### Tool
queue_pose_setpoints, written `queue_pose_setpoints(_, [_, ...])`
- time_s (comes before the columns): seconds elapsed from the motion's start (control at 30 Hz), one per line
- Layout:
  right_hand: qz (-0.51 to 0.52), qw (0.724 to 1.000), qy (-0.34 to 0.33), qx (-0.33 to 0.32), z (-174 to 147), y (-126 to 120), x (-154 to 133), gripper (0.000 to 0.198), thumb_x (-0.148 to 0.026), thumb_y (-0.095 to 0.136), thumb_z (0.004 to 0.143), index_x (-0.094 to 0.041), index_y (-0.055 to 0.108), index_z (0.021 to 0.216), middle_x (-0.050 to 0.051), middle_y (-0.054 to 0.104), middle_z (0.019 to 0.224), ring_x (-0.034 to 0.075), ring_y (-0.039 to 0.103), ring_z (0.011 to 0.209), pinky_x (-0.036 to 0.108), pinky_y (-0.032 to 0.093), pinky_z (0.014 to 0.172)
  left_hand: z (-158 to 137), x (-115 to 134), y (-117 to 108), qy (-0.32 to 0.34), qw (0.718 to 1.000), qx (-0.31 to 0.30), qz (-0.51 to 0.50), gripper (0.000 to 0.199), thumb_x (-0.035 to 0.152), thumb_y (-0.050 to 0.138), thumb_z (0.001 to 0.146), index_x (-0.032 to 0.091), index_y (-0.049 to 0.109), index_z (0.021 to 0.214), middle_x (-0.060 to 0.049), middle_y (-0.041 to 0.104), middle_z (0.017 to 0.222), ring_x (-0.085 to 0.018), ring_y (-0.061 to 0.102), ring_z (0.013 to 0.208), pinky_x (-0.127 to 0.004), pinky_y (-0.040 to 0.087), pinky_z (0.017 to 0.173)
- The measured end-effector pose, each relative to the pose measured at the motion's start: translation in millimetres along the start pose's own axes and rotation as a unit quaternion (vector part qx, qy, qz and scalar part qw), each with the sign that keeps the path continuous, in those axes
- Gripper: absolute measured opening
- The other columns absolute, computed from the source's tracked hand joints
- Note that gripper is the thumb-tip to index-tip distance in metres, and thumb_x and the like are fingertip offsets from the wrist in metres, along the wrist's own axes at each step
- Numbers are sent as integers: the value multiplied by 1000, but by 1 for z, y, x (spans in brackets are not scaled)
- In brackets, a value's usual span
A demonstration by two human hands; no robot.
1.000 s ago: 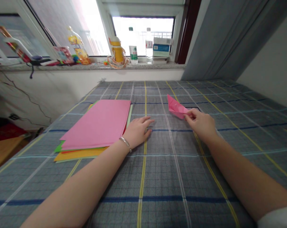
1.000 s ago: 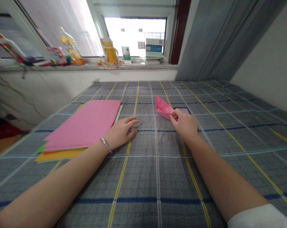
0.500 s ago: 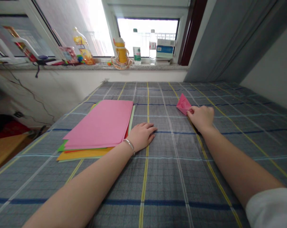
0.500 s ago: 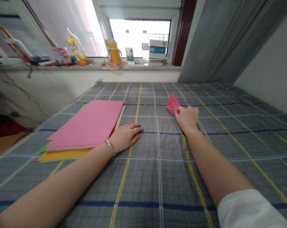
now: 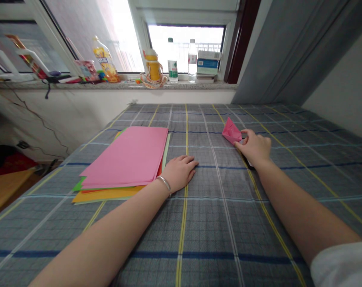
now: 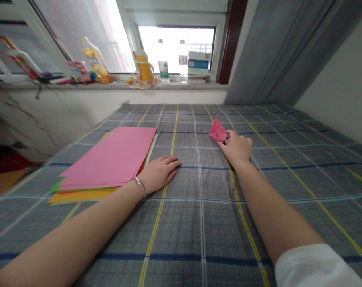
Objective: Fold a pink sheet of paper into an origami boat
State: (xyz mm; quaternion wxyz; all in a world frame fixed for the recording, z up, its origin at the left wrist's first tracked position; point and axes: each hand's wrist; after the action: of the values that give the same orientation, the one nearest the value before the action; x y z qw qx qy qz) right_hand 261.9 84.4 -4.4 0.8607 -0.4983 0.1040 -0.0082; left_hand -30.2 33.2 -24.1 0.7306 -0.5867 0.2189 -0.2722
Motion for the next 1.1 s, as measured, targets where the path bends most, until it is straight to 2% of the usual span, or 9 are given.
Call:
queue_pose_setpoints(0.2, [161, 986, 5, 30, -11, -9, -18, 49, -39, 63, 74, -21, 51, 118, 2, 65, 77, 25, 59, 83, 41, 36, 80, 0, -1, 1, 9, 1000, 3, 8, 33, 28, 43, 92, 21, 55, 122, -7, 56, 128, -24, 51, 117, -40, 44, 99])
queue_pose_setpoints(0.33, [322, 942, -49, -84, -37, -2, -50, 42, -38, 59, 77, -19, 53, 114, 5, 65, 88, 19, 58, 77, 34, 44, 73, 0, 0, -1, 16, 1000, 8, 14, 33, 27, 43, 92, 20, 56, 121, -8, 57, 127, -24, 53, 115, -40, 44, 98])
queue_pose_setpoints(0.47, [262, 935, -172, -167, -72, 5, -77, 42, -34, 61, 77, -21, 56, 116, 10, 60, 118, 24, 50, 112, 40, 38, 95, -1, 2, 0, 20, 1000, 7, 19, 35, 27, 43, 91, 19, 55, 123, -9, 57, 127, -25, 52, 117, -40, 44, 99])
queue_pose_setpoints(0.53, [205, 937, -214, -183, -84, 6, -83, 40, -36, 61, 77, -21, 60, 114, 11, 57, 124, 27, 45, 119, 43, 35, 98, -1, 3, 0, 15, 1000, 4, 17, 37, 27, 44, 91, 18, 54, 125, -9, 56, 129, -26, 51, 119, -41, 43, 99])
queue_pose_setpoints(0.67, [171, 944, -218, -179, -90, 5, -83, 37, -38, 57, 82, -22, 62, 115, 9, 56, 125, 26, 44, 118, 43, 35, 99, 1, 2, -16, 13, 999, -25, -17, 34, 27, 48, 89, 19, 58, 120, -9, 57, 126, -23, 53, 116, -37, 42, 100])
queue_pose_setpoints(0.77, [168, 944, -219, -182, -87, 4, -82, 36, -38, 56, 83, -22, 62, 115, 9, 57, 124, 25, 44, 117, 42, 34, 99, -2, -12, -41, -53, 997, -24, -46, 28, 27, 46, 89, 18, 63, 109, -7, 63, 115, -20, 57, 109, -31, 42, 99])
queue_pose_setpoints(0.87, [168, 945, -220, -177, -86, 3, -84, 35, -37, 57, 82, -22, 62, 114, 9, 57, 122, 25, 45, 116, 41, 36, 97, -17, -38, -61, -162, 987, -8, -16, 35, 35, 42, 90, 19, 59, 115, -8, 63, 115, -23, 59, 105, -35, 45, 94])
queue_pose_setpoints(1.0, [168, 941, -240, -167, -88, 3, -91, 32, -32, 55, 83, -22, 62, 113, 8, 59, 121, 25, 48, 113, 41, 37, 95, -47, -70, -67, -215, 970, -113, -4, 46, 41, 36, 90, 13, 57, 120, -14, 61, 120, -28, 58, 110, -40, 43, 95])
queue_pose_setpoints(1.1, [166, 942, -245, -161, -88, 4, -96, 28, -28, 53, 83, -22, 64, 109, 7, 60, 119, 25, 49, 111, 41, 37, 94, -63, -81, -67, -175, 969, -169, -38, 52, 44, 42, 86, 13, 55, 124, -13, 56, 129, -26, 52, 120, -35, 38, 103])
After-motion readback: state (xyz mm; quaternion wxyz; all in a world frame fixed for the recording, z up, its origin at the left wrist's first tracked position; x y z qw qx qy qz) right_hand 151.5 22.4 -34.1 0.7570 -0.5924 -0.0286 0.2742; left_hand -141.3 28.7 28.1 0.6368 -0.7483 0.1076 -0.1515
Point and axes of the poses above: each hand's wrist, its own z-axis towards the middle knuckle, its own y-axis out of the palm, x = y × z
